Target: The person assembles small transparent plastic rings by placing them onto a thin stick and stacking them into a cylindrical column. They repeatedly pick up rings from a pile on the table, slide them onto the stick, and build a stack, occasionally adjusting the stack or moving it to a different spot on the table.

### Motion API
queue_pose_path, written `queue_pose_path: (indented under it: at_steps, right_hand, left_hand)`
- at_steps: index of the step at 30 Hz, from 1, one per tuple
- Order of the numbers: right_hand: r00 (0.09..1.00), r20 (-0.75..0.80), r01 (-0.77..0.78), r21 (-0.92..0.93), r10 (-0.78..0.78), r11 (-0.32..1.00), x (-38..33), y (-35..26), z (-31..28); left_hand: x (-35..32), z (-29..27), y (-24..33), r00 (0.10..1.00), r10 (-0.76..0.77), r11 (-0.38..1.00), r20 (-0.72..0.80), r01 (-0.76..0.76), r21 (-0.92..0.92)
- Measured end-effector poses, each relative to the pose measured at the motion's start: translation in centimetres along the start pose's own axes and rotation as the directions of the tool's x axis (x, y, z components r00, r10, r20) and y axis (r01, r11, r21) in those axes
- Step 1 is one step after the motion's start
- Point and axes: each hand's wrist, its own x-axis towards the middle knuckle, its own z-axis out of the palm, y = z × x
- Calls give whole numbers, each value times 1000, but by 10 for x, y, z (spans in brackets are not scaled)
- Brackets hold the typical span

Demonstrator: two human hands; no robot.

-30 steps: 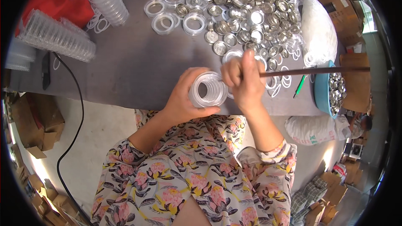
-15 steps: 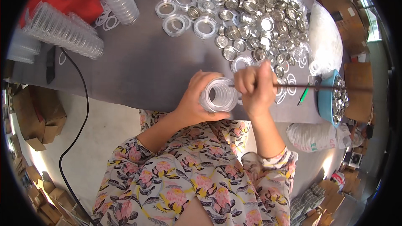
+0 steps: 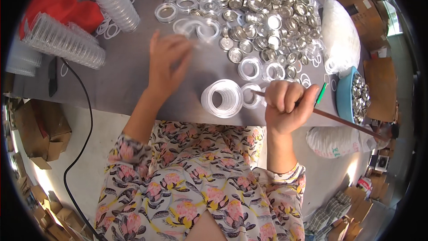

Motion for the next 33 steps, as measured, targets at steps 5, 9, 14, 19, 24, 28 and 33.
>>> queue_pose_path:
  at_steps: [5,9,14,19,24,28,33]
  right_hand:
    - [999,3,36,40,-36,999,8,-15,6]
    - [997,74,8,51,-11,999,8,-22,17]
    - [979,137,-171,153,151,973,-4,-16,22]
    - [915,165,-386,104,367,917,-9,8,37]
    - [935,203,-283,-70,291,957,15,22,55]
    - [944,210,-177,-330,255,927,32,11,40]
    - [845,90,-505,-189,527,842,15,-4,42]
  left_hand:
    - [-7,-39,83,807,315,944,500,-215,-250]
    - [2,-46,77,763,302,953,571,-254,-164]
    - [3,-41,74,867,227,950,443,-98,-296]
    - [-34,5,73,850,-144,491,507,506,-709]
    - [-41,15,72,886,-110,456,450,448,-769]
    - [-41,12,77,835,-199,260,513,550,-794]
    - [-43,14,76,866,-174,340,468,499,-797]
